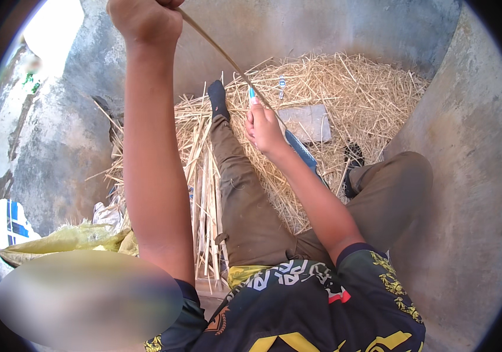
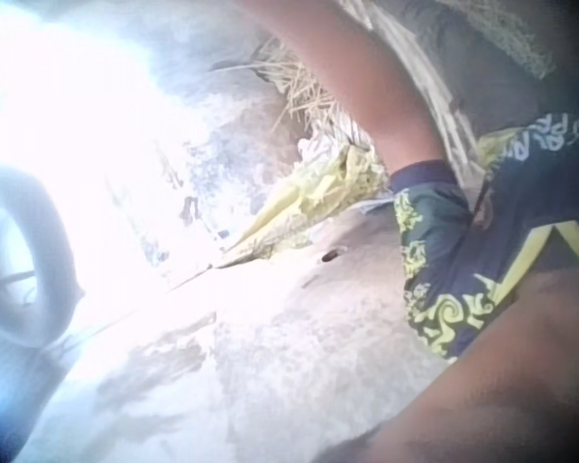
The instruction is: The person sits on a straw-covered floor and uses a utility knife to sharpen the ends of thin wooden sticks. They repeatedly hold a stick in one hand and scrape the blade along its length to create a pointed tip, then set the stick aside.
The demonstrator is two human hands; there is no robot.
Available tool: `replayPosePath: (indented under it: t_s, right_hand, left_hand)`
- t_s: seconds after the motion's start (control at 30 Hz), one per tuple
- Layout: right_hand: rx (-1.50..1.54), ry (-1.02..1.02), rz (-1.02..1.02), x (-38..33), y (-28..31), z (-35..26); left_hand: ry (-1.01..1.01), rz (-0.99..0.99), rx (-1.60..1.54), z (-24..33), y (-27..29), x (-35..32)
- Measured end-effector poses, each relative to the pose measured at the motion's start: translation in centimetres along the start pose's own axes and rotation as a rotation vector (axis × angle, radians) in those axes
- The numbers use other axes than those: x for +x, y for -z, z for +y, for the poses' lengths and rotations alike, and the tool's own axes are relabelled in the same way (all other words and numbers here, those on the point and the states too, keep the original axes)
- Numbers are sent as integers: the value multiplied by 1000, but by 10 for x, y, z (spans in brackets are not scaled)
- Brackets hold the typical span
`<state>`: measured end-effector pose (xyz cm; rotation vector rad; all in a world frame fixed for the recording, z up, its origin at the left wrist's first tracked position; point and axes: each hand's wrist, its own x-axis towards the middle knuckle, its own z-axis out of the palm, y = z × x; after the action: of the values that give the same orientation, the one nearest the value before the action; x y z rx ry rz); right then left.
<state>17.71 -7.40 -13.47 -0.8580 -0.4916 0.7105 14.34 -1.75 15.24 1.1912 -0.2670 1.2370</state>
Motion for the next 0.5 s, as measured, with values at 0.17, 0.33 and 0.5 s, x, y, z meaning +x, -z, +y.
replayPosePath:
  t_s: [0.17, 0.33, 0.5]
  right_hand:
    - [-154, 50, 43, -1, -14, -11]
    - [-223, 18, 101, 10, 10, 14]
    - [-32, -184, 189, 13, 29, 22]
  left_hand:
    - [56, -56, -76, 3, 29, 19]
    - [17, -93, -73, 0, 17, 6]
    - [41, -93, -109, -2, 18, 14]
